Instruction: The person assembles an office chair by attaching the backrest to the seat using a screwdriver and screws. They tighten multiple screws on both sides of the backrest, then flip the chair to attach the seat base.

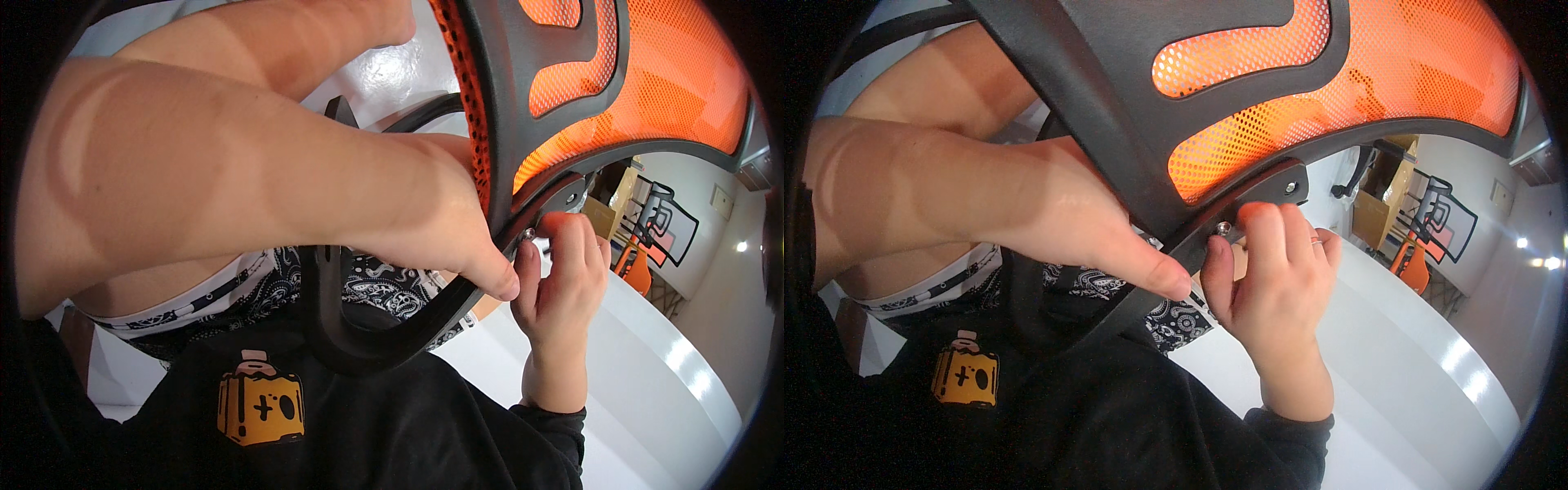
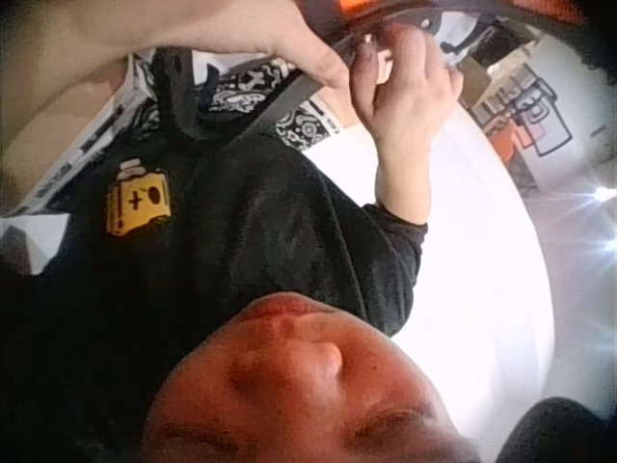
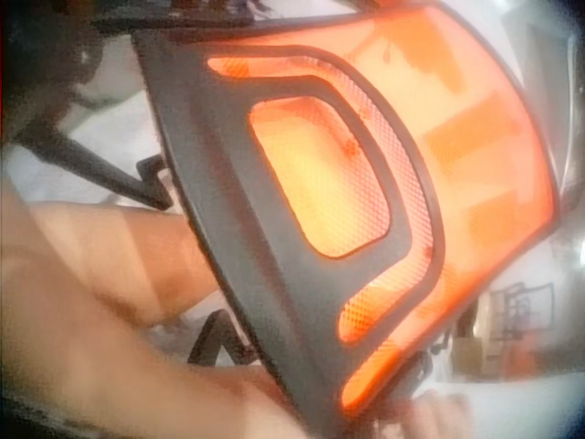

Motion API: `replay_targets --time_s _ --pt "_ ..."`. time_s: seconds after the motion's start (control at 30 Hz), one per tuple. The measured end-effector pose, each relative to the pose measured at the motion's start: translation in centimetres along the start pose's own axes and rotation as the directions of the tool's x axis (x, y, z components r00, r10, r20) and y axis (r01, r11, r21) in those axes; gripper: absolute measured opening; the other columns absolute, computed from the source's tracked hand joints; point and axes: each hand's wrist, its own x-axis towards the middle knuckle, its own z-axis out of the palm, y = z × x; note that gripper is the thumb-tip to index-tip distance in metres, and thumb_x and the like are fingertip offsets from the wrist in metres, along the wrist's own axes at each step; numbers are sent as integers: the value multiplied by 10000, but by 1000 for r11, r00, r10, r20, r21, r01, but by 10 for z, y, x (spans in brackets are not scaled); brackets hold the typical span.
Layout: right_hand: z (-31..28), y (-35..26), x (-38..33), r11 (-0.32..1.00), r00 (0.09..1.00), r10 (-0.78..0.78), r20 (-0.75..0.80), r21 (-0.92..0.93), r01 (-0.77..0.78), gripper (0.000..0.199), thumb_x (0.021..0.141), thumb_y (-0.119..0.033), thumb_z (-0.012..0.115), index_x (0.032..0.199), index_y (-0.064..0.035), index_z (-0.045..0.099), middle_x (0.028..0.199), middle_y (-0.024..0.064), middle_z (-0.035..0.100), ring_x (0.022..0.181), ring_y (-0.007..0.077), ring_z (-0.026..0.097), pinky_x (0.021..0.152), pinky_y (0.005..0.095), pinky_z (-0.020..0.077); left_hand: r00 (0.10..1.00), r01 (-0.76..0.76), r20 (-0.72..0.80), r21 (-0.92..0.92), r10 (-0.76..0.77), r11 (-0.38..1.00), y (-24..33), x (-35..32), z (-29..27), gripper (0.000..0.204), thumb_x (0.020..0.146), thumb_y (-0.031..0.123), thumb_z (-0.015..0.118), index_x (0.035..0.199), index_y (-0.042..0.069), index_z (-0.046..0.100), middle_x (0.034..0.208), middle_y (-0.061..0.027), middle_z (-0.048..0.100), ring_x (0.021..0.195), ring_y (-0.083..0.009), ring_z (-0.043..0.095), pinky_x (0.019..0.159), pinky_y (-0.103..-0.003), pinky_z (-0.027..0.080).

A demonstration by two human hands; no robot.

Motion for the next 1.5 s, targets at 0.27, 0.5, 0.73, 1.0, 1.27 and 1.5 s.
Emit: replay_targets --time_s 0.27,0.5,0.73,1.0,1.27,1.5 --pt "-4 0 1 999 998 -23 59 -47 26 140 705 -120 613 784 -90 502 690 47 460 593 238 468 630 345 333 999 22 36 40 -24 999 4 0 -2 584 741 461 666 1124 28 582 1037 -160 628 969 -245 585 848 -299 438" --pt "1 0 1 999 999 -32 -3 -43 32 126 722 -122 610 777 -97 500 687 44 466 585 237 468 638 350 332 997 63 43 34 -64 997 4 1 -2 607 737 491 651 1130 33 581 1059 -166 620 994 -252 578 859 -301 433" --pt "0 -2 0 998 999 -44 3 -39 44 133 706 -115 611 780 -94 503 675 49 444 579 234 449 634 349 328 997 54 53 -8 -53 999 1 -1 -1 589 735 466 667 1125 32 584 1049 -159 624 976 -240 580 849 -298 437" --pt "0 -1 -1 999 999 -43 16 -22 43 123 703 -107 610 774 -100 509 661 37 439 559 233 436 613 338 326 999 -52 10 40 52 998 0 -2 0 569 743 463 656 1103 27 593 998 -158 636 926 -241 596 816 -305 451" --pt "5 1 -6 992 995 45 -84 121 -35 159 683 -95 616 798 -105 506 661 38 443 550 227 447 612 339 325 995 -91 -36 -80 88 993 0 -3 6 511 740 366 695 1084 3 590 990 -144 638 905 -217 592 822 -297 452" --pt "4 2 -2 998 998 -56 -25 -26 56 157 676 -101 609 772 -103 484 661 43 441 547 231 465 617 343 327 994 -106 -50 -148 99 983 -4 1 9 475 739 294 722 1072 -15 585 983 -135 638 888 -201 589 827 -294 452"
